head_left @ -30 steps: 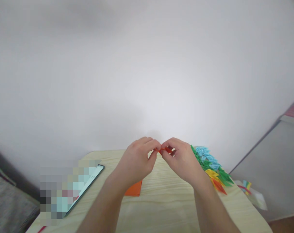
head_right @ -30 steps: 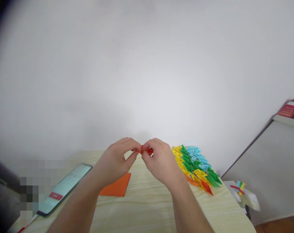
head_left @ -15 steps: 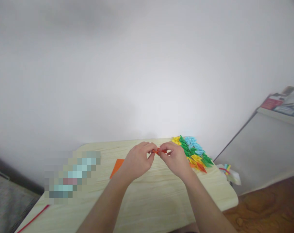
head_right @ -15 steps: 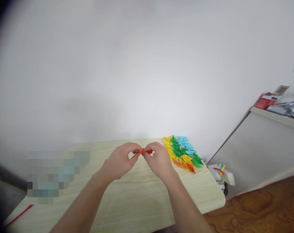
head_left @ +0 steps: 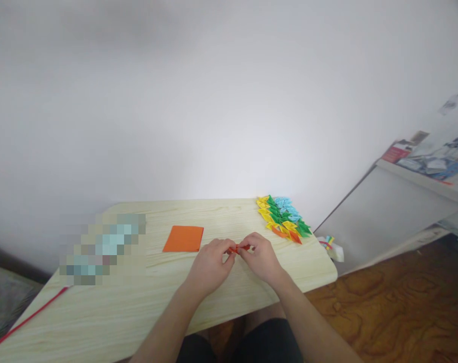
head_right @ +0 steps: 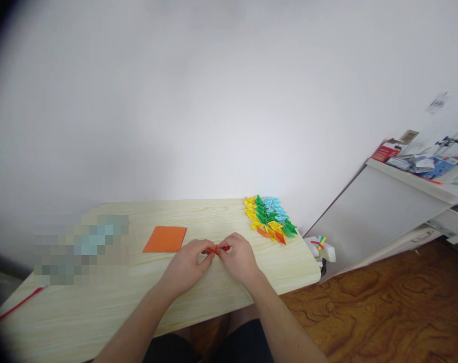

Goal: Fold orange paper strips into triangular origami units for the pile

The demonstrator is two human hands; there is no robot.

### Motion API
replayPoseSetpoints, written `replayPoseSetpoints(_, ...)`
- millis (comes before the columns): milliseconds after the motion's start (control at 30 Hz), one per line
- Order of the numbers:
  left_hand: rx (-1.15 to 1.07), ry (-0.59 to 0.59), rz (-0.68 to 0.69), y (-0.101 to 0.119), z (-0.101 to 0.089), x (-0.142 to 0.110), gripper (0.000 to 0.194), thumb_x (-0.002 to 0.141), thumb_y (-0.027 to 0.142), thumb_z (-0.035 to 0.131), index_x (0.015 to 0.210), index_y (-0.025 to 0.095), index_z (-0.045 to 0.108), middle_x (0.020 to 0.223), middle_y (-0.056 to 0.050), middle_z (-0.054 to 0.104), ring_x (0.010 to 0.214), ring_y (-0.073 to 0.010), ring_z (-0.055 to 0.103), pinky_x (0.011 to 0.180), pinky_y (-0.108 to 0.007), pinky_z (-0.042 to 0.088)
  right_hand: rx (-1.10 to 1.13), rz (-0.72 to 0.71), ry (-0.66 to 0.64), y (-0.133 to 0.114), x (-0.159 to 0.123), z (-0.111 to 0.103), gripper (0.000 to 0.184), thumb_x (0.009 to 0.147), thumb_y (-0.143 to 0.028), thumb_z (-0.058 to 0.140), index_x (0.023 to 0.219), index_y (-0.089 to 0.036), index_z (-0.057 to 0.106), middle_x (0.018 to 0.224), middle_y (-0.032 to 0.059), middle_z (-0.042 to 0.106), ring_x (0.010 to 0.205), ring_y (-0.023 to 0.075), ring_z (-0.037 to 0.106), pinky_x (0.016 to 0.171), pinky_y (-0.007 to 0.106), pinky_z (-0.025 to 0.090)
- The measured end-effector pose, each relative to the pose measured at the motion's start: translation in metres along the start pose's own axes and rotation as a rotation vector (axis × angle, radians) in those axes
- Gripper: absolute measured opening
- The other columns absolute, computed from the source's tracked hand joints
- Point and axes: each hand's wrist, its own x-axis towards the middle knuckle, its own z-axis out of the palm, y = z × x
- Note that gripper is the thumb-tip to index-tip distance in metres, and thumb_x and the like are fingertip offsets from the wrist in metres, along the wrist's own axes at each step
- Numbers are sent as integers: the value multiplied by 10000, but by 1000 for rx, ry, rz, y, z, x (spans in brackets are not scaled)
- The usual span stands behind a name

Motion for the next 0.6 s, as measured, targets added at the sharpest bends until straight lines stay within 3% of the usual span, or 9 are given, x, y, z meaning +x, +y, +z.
replayPoseSetpoints(133,-8,30,6,-1,1,-5,156,915,153,613,1005,237,708,959,-52,741,968,-242,669,895,-388,526,52,40,-5,2,-5,3,95,856,-178,721,867,-223,804,899,64,777,869,235,713,825,366,563)
replayPoseSetpoints(333,-9,104,21,-4,-2,-14,208,927,89,550,1013,221,686,1008,-66,734,1020,-243,655,944,-413,526,209,108,-74,0,-9,12,198,932,-285,600,934,-198,779,896,63,807,811,208,744,752,325,591)
replayPoseSetpoints(467,0,126,49,-2,-9,-18,207,938,83,533,954,221,686,975,-67,720,997,-240,660,912,-400,533,251,154,-88,-4,-7,14,249,943,-322,567,1081,-191,728,894,55,804,753,189,756,668,295,592)
replayPoseSetpoints(600,0,124,86,2,-14,-19,220,943,81,534,954,225,700,963,-68,724,991,-240,663,901,-394,530,201,148,-115,-10,-3,10,149,861,-270,655,898,-179,766,829,55,803,748,198,742,703,311,580)
